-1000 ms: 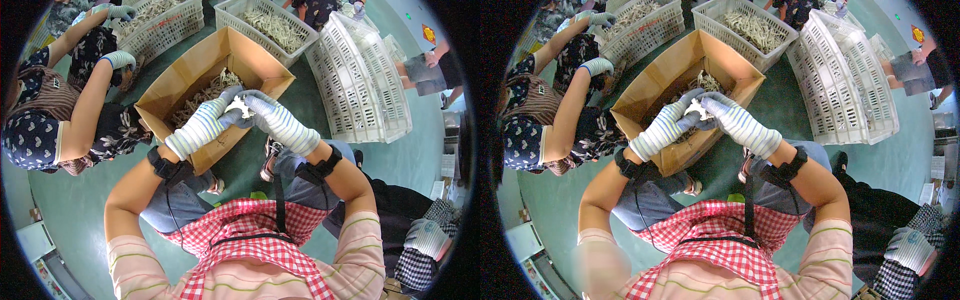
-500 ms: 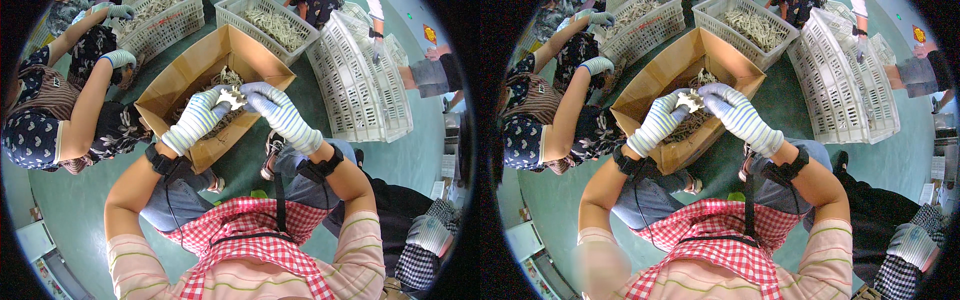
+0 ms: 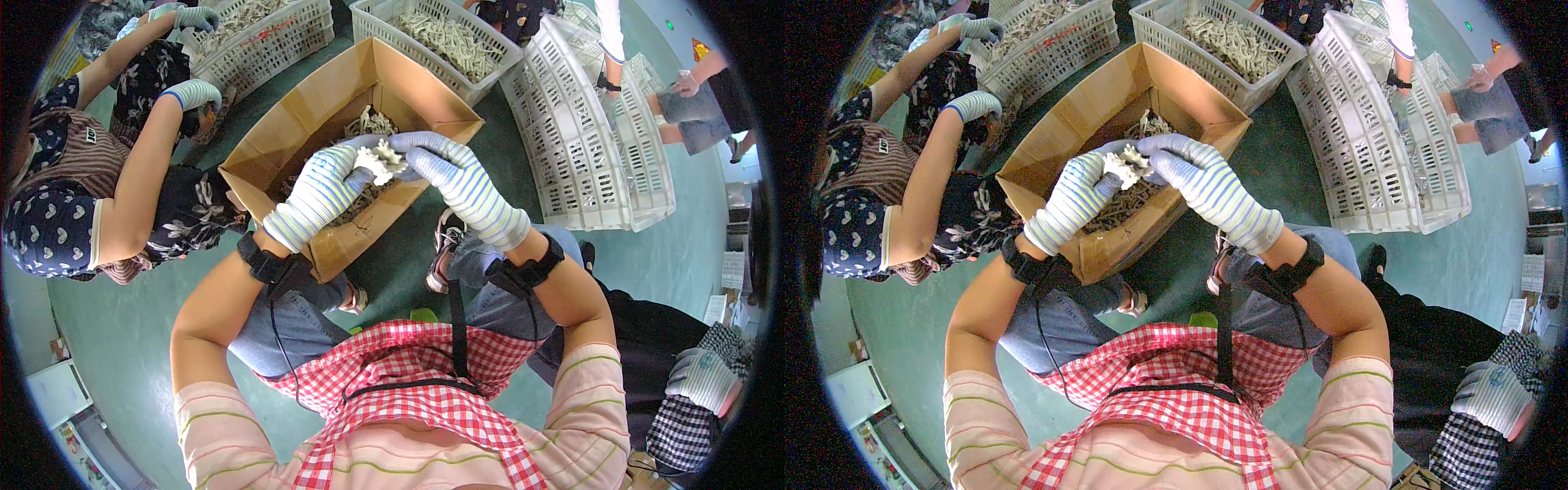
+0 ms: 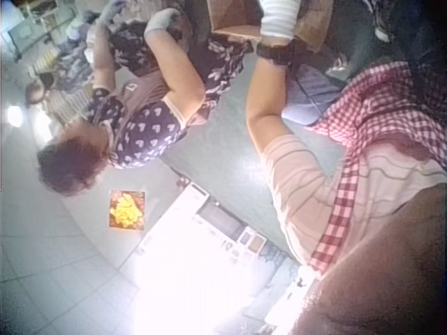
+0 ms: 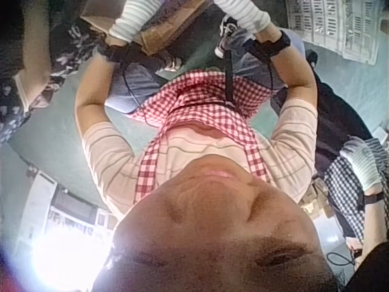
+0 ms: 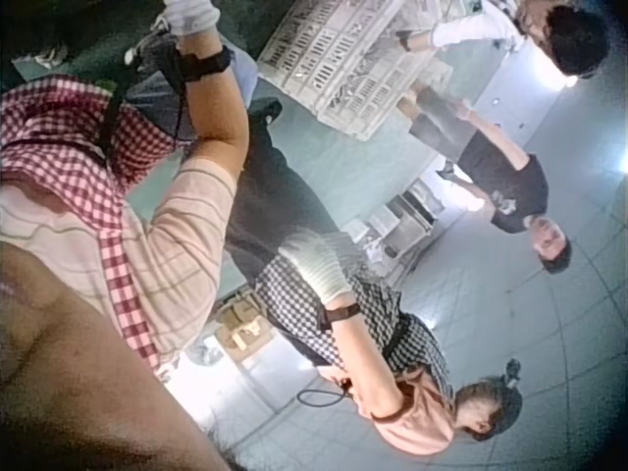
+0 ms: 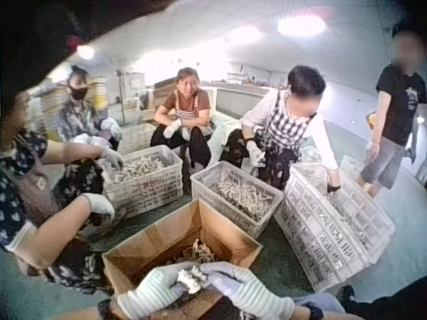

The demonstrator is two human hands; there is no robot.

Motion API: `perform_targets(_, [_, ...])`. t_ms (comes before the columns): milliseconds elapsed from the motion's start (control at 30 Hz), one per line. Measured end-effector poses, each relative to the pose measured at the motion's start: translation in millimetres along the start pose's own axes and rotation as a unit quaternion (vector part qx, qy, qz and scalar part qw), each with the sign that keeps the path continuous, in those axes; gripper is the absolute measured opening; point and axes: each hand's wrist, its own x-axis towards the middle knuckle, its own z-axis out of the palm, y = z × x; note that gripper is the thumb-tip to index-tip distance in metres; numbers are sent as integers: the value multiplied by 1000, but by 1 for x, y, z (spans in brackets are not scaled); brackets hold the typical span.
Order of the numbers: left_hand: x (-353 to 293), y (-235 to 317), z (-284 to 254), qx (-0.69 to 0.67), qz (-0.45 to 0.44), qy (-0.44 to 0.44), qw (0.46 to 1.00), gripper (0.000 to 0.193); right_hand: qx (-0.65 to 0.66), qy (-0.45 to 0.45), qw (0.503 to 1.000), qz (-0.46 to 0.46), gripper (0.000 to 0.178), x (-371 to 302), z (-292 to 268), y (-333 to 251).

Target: The person puts on a pair of striped gloves and sorts white plastic components from a cardboard box, picking them up to look at them before placing them back or into a nearby white crate.

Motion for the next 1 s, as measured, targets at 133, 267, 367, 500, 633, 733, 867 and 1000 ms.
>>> perform_targets(133, [-1,14,-5,-43,71,-14,996,40,-46,17,999,4,21,-1,3,-5])
perform_targets(267, [0,22,-6,-71,89,-18,993,44,-172,26,985,-19,19,-4,4,-4])
perform_targets(367, [-3,30,-6,-64,98,-3,993,49,-94,47,994,12,18,-1,2,5])
perform_targets(500, [-5,36,-9,-41,115,17,992,53,-113,91,989,10,17,0,-2,9])
perform_targets(633, [-5,40,-11,-13,144,39,989,57,-170,93,981,2,18,-1,-2,10])
perform_targets(733, [-7,42,-10,16,136,34,990,58,-181,87,979,-27,18,-5,7,6])
perform_targets(867, [-6,40,-7,-25,113,19,993,56,-163,58,984,-35,20,-8,10,3])
perform_targets(1000, [-7,41,-8,-37,113,23,993,55,-180,46,982,-41,23,-8,7,4])
